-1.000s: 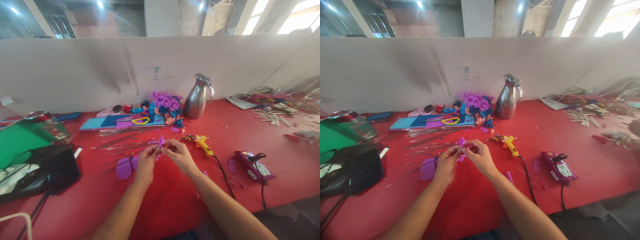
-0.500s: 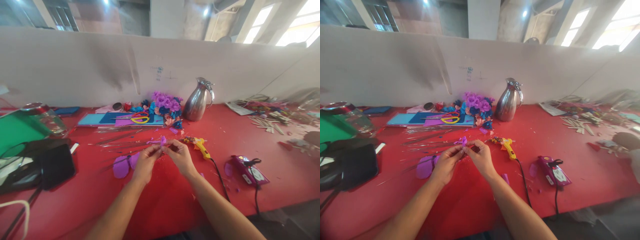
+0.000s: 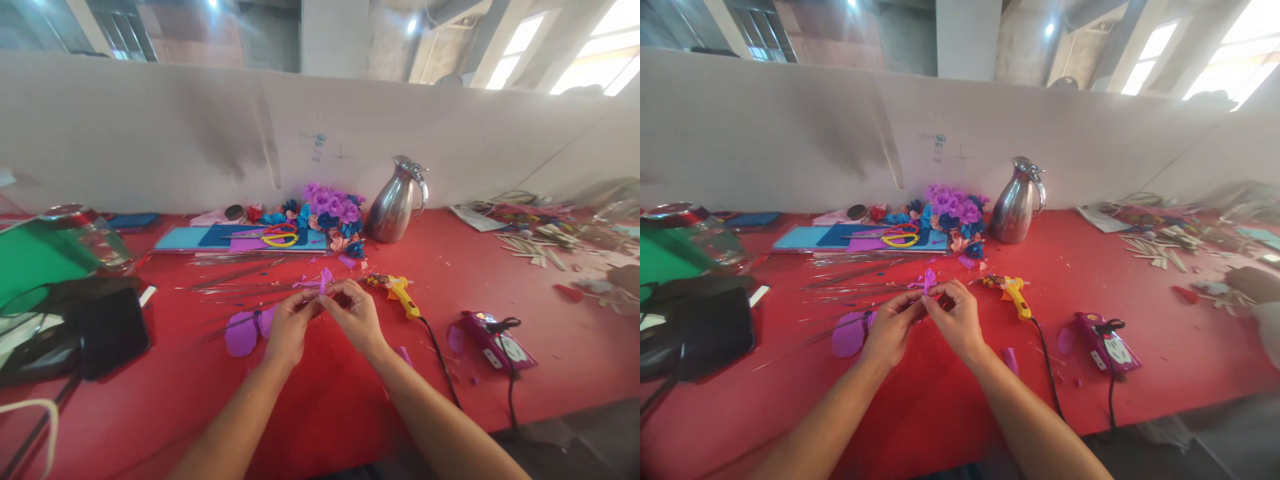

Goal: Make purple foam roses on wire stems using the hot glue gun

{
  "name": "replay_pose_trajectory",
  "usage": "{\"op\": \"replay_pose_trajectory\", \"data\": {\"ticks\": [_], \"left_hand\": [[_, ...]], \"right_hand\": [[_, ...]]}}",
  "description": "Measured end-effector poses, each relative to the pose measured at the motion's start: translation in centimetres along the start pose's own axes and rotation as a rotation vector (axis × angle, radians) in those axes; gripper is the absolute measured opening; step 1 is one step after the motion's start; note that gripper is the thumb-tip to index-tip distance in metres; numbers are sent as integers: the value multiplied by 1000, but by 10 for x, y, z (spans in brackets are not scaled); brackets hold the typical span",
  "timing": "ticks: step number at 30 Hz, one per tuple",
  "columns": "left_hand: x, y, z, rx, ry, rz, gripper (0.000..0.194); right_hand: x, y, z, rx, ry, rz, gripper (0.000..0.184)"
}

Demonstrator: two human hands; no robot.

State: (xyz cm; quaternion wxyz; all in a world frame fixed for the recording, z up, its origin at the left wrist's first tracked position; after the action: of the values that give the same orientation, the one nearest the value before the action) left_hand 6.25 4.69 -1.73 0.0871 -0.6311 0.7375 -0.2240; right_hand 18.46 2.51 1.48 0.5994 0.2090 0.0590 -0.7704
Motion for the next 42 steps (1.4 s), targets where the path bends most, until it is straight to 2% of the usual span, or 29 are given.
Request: {"op": "replay_pose_trajectory", "data": {"ticks": [11,19,28,30,32,34,36,38,40,42], "left_hand": [[-2,-3,6,212,108,76,21],[-3,-1,11,231,168,87,29],[-6,0,9,283,149,92,20],[-6,1,9,299,160,89,19],[-6,3,9,312,171,68,19],[-6,5,9,310,166,44,20],[-6,5,8,295,149,28,22],[-5,5,6,266,129,22,25],[-5,5,5,224,106,15,26],[-5,7,3,176,77,4,26]], "right_hand": [[4,-4,8,-72,62,45,8],[4,-3,3,-159,7,23,7],[-4,9,-4,-14,-22,-67,12],[-8,23,-4,59,-14,-100,13],[-12,45,-6,188,-1,-129,15],[-13,74,-14,392,-8,-132,17],[-10,110,-28,671,-69,-185,17],[-4,139,-45,853,-140,-202,21],[1,157,-66,874,-250,-164,19],[2,164,-85,798,-373,-125,15]]}}
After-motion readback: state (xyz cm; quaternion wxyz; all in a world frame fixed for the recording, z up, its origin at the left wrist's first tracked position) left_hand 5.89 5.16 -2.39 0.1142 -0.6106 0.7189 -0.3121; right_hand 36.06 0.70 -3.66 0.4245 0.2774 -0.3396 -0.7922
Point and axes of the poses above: each hand's wrist, its own x-axis away from the middle knuckle, its own y-axis out of the back of the hand, z = x × y, the point moved 7 cm from there along -x, towards the middle knuckle, and after that the axes turned 2 degrees about y, right-handed, at the moved point
